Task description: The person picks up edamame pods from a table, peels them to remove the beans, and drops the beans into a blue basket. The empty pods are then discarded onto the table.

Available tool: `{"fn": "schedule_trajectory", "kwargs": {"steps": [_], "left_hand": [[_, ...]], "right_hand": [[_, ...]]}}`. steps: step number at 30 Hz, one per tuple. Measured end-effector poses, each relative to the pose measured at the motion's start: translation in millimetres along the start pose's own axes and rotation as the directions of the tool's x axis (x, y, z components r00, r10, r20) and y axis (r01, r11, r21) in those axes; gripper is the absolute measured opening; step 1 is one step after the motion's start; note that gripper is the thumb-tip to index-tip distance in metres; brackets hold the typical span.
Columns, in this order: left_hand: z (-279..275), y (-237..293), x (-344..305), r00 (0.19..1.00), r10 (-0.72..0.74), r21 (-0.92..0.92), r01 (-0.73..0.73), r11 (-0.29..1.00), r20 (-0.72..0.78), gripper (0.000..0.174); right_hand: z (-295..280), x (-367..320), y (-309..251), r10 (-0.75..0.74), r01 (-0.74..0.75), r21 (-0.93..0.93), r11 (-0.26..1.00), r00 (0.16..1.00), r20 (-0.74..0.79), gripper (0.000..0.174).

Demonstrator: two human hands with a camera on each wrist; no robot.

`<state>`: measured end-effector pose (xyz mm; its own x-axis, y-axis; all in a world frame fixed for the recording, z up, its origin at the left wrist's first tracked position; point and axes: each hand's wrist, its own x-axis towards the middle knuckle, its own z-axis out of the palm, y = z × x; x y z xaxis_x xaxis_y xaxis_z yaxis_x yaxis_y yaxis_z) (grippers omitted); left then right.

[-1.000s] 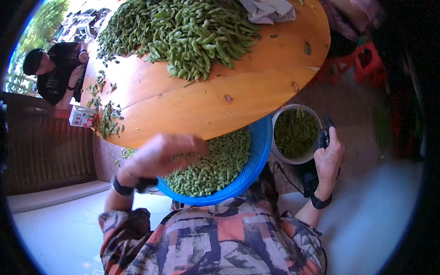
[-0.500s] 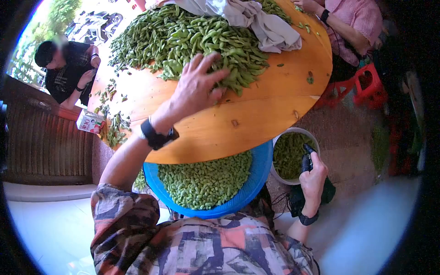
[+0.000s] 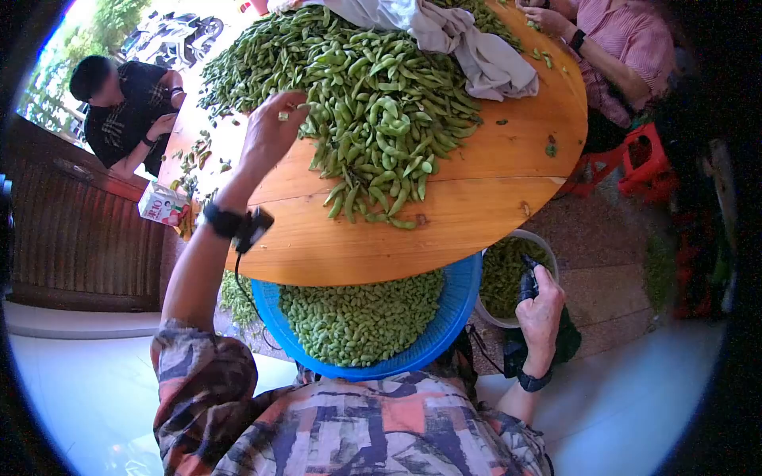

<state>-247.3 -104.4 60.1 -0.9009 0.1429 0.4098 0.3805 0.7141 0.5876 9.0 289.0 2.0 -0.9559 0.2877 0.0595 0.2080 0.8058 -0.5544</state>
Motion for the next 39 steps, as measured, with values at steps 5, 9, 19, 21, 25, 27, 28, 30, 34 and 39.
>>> {"fn": "schedule_trajectory", "kwargs": {"steps": [5, 9, 19, 21, 25, 27, 28, 30, 34, 39], "left_hand": [[35, -24, 21, 0.991, 0.09, 0.131, -0.077, 0.988, -0.096, 0.027], [32, 1, -28, 0.974, 0.156, -0.072, -0.146, 0.987, 0.163, 0.024], [1, 58, -94, 0.973, 0.122, -0.161, -0.091, 0.983, 0.196, 0.026], [2, 59, -91, 0.983, 0.175, -0.164, -0.164, 0.973, 0.055, 0.021], [-6, 70, -98, 0.974, 0.213, -0.084, -0.22, 0.972, -0.079, 0.024], [-7, 77, -113, 0.988, 0.157, -0.147, -0.154, 0.977, 0.008, 0.024], [-2, 81, -123, 0.998, 0.025, -0.334, -0.004, 0.943, 0.057, 0.022], [-4, 103, -142, 0.931, -0.201, -0.638, 0.356, 0.682, 0.304, 0.02], [8, 120, -173, 0.835, -0.21, -0.77, 0.55, 0.325, 0.508, 0.015], [16, 118, -195, 0.786, -0.269, -0.762, 0.612, 0.21, 0.557, 0.018]], "right_hand": [[-5, -6, -6, -0.031, 0.03, -0.027, 0.999, 0.999, -0.042, 0.034], [-6, -8, -3, 0.02, -0.02, -0.012, 1.0, 1.0, 0.003, 0.034], [-2, 3, -37, -0.17, 0.174, 0.035, 0.984, 0.979, -0.112, 0.03], [-9, 4, -58, -0.207, 0.215, 0.053, 0.975, 0.97, -0.129, 0.027], [-2, 1, -101, -0.149, 0.121, 0.554, 0.824, 0.989, 0.006, 0.028], [6, 0, -122, -0.132, 0.015, 0.643, 0.766, 0.982, 0.135, 0.028], [12, 0, -128, -0.157, -0.016, 0.691, 0.723, 0.97, 0.186, 0.029], [36, 0, -122, -0.236, -0.082, 0.822, 0.564, 0.937, 0.256, 0.035], [34, -1, -163, -0.306, -0.159, 0.82, 0.55, 0.875, 0.375, 0.037], [39, -5, -157, -0.285, -0.216, 0.806, 0.552, 0.859, 0.425, 0.034]]}}
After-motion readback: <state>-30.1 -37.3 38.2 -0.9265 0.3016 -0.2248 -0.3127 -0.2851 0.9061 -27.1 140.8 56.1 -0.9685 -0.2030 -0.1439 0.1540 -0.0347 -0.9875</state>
